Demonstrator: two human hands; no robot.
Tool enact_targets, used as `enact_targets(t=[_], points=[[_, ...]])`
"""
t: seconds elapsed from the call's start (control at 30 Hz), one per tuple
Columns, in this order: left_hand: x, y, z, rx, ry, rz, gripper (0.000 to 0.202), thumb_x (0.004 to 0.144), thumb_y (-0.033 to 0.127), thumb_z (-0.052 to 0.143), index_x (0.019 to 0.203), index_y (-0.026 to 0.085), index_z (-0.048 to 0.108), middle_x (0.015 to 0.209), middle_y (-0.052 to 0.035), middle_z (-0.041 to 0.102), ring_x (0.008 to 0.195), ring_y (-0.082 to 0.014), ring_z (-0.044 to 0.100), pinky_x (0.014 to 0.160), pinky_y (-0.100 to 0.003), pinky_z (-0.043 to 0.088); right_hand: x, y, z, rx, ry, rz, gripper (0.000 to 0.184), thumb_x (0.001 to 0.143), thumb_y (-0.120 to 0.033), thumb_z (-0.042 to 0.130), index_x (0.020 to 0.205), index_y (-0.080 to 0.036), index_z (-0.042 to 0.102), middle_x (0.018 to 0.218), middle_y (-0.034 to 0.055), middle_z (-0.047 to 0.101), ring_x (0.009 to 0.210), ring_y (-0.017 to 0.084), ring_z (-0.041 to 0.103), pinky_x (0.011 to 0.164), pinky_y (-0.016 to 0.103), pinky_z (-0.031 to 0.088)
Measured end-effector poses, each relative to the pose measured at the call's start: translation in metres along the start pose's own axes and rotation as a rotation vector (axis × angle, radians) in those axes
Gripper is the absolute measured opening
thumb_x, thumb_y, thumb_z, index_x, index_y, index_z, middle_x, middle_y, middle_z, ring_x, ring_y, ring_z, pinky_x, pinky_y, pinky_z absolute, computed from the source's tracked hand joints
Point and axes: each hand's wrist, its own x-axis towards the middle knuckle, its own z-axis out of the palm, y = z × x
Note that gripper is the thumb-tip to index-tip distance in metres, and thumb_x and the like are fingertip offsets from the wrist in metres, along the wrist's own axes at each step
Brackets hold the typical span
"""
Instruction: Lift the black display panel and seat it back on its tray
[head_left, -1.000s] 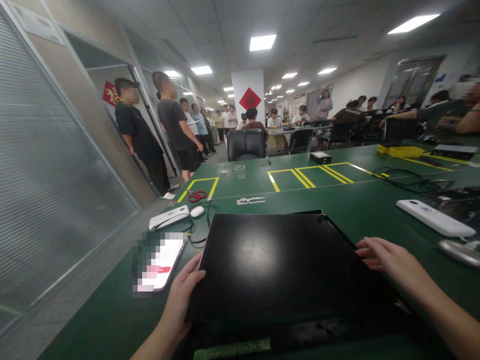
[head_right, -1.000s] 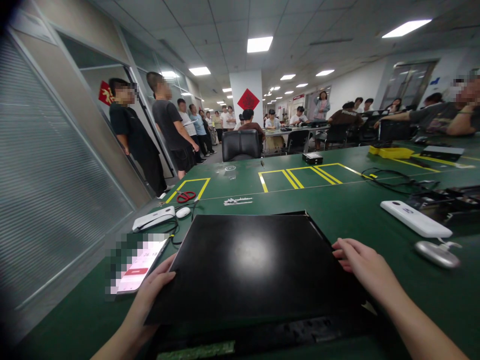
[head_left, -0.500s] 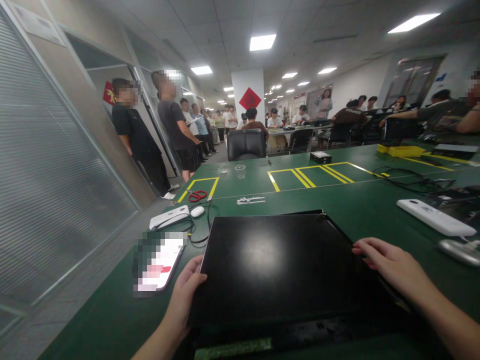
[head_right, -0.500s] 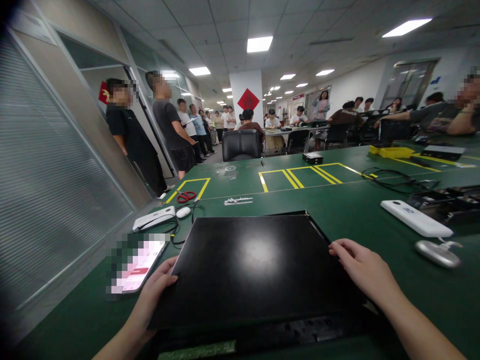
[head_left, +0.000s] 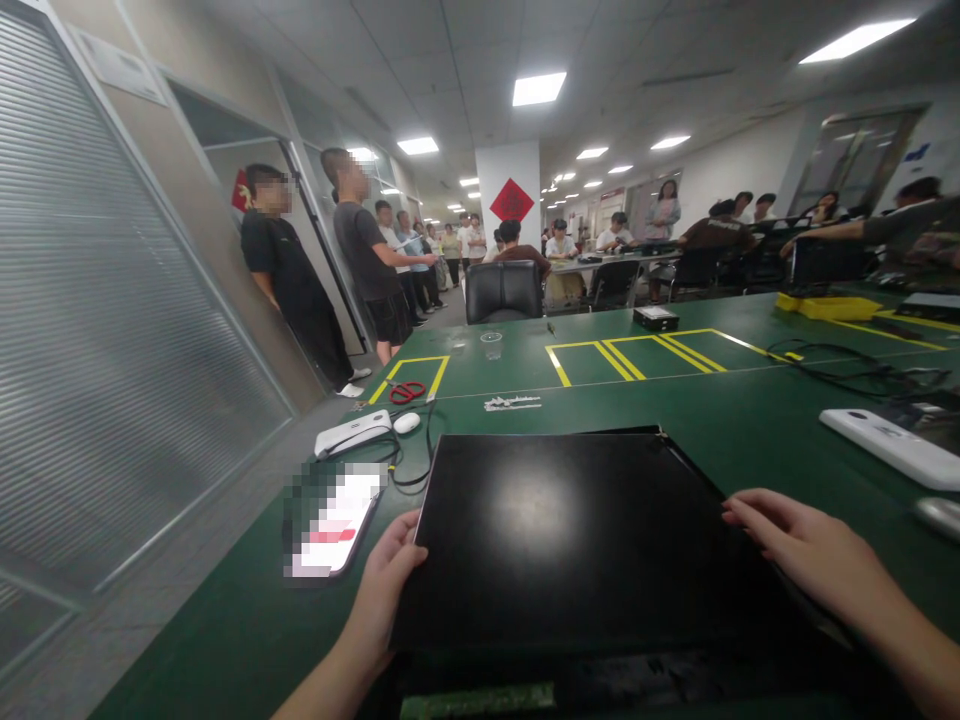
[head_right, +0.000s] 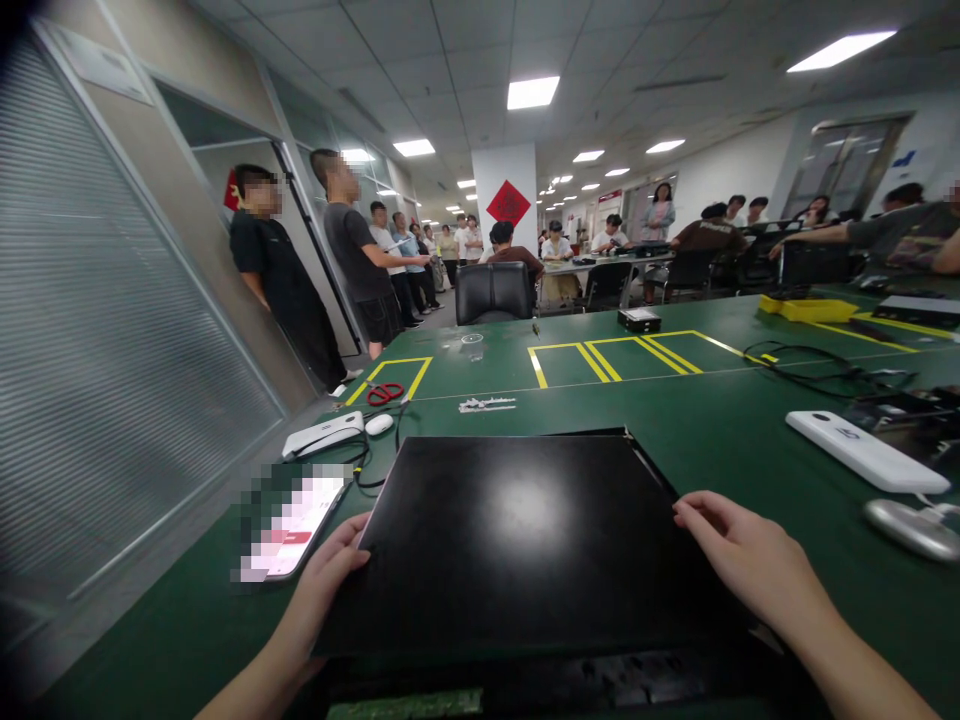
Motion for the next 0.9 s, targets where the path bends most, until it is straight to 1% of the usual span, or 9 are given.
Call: enact_targets(t=[0.1, 0.2, 0.27, 0.4, 0.5, 0.63, 0.73, 0.9], points=[[-0.0008, -0.0003, -0.0004, -0.012, 0.01, 0.001, 0.041, 0.061, 0.022, 0.075, 0.102, 0.018, 0.074, 0.081, -0.0029, 0.081, 0.081, -0.0288, 0.075, 0.067, -0.032, 0.051, -0.0015, -0.0019, 0.0001, -0.181, 0.05, -0.094, 0.045, 0.071, -0.071, 0.058, 0.089, -0.034, 0.077, 0.093, 0.0039, 0.082, 0.08, 0.032, 0.07, 0.069, 0.044, 0.053], [-0.0019, -0.0008, -0.0005, -0.03, 0.021, -0.009, 0.041, 0.06, 0.022, 0.073, 0.101, 0.018, 0.073, 0.08, -0.0023, 0.081, 0.075, -0.0265, 0.074, 0.068, -0.032, 0.052, -0.0008, 0.0003, 0.001, -0.226, 0.063, -0.159, 0.053, 0.073, -0.076, 0.05, 0.091, -0.033, 0.077, 0.092, 0.0043, 0.082, 0.072, 0.03, 0.071, 0.065, 0.043, 0.053], [-0.0021, -0.0012, -0.0008, -0.025, 0.026, -0.007, 0.041, 0.06, 0.021, 0.073, 0.101, 0.019, 0.073, 0.079, -0.0017, 0.08, 0.07, -0.0246, 0.072, 0.069, -0.032, 0.052, 0.0005, 0.0028, 0.0021, -0.246, 0.063, -0.182, 0.055, 0.075, -0.077, 0.048, 0.092, -0.033, 0.077, 0.092, 0.0046, 0.082, 0.071, 0.029, 0.071, 0.063, 0.042, 0.053], [-0.0014, -0.0021, -0.0019, -0.005, 0.022, 0.003, 0.039, 0.061, 0.022, 0.072, 0.099, 0.018, 0.074, 0.081, -0.0019, 0.08, 0.07, -0.0236, 0.072, 0.07, -0.032, 0.052, 0.0019, 0.0054, 0.0039, -0.279, 0.06, -0.178, 0.056, 0.076, -0.077, 0.047, 0.094, -0.034, 0.077, 0.093, 0.0037, 0.082, 0.074, 0.03, 0.072, 0.066, 0.043, 0.053], [-0.0015, -0.0023, -0.0019, -0.012, 0.019, 0.006, 0.038, 0.061, 0.022, 0.072, 0.098, 0.018, 0.075, 0.082, -0.0023, 0.081, 0.071, -0.0242, 0.072, 0.07, -0.032, 0.052, 0.0007, 0.0026, 0.0031, -0.298, 0.041, -0.152, 0.056, 0.075, -0.076, 0.045, 0.095, -0.034, 0.076, 0.093, 0.0032, 0.081, 0.078, 0.031, 0.073, 0.068, 0.045, 0.054], [-0.0027, -0.0018, -0.0006, -0.022, 0.035, 0.008, 0.039, 0.06, 0.021, 0.072, 0.098, 0.018, 0.075, 0.082, -0.0024, 0.08, 0.073, -0.0255, 0.073, 0.07, -0.033, 0.052, -0.0014, -0.0024, 0.0005, -0.321, 0.013, -0.129, 0.055, 0.072, -0.074, 0.045, 0.095, -0.034, 0.076, 0.092, 0.0033, 0.082, 0.08, 0.033, 0.074, 0.068, 0.046, 0.054], [-0.0033, -0.0017, 0.0004, -0.021, 0.042, 0.01, 0.039, 0.06, 0.021, 0.072, 0.099, 0.018, 0.075, 0.081, -0.0024, 0.081, 0.075, -0.0263, 0.074, 0.07, -0.033, 0.052, -0.0006, -0.0016, 0.0002, -0.299, 0.015, -0.146, 0.053, 0.073, -0.073, 0.047, 0.095, -0.034, 0.076, 0.092, 0.0033, 0.082, 0.079, 0.032, 0.075, 0.068, 0.045, 0.055], [-0.002, -0.0039, 0.0008, -0.051, 0.011, 0.002, 0.038, 0.06, 0.019, 0.072, 0.099, 0.018, 0.074, 0.081, -0.0023, 0.081, 0.082, -0.0286, 0.075, 0.067, -0.032, 0.051, 0.0012, 0.0029, 0.0012, -0.275, 0.004, -0.162, 0.051, 0.075, -0.071, 0.048, 0.095, -0.033, 0.076, 0.09, 0.0037, 0.082, 0.08, 0.031, 0.075, 0.069, 0.043, 0.055]])
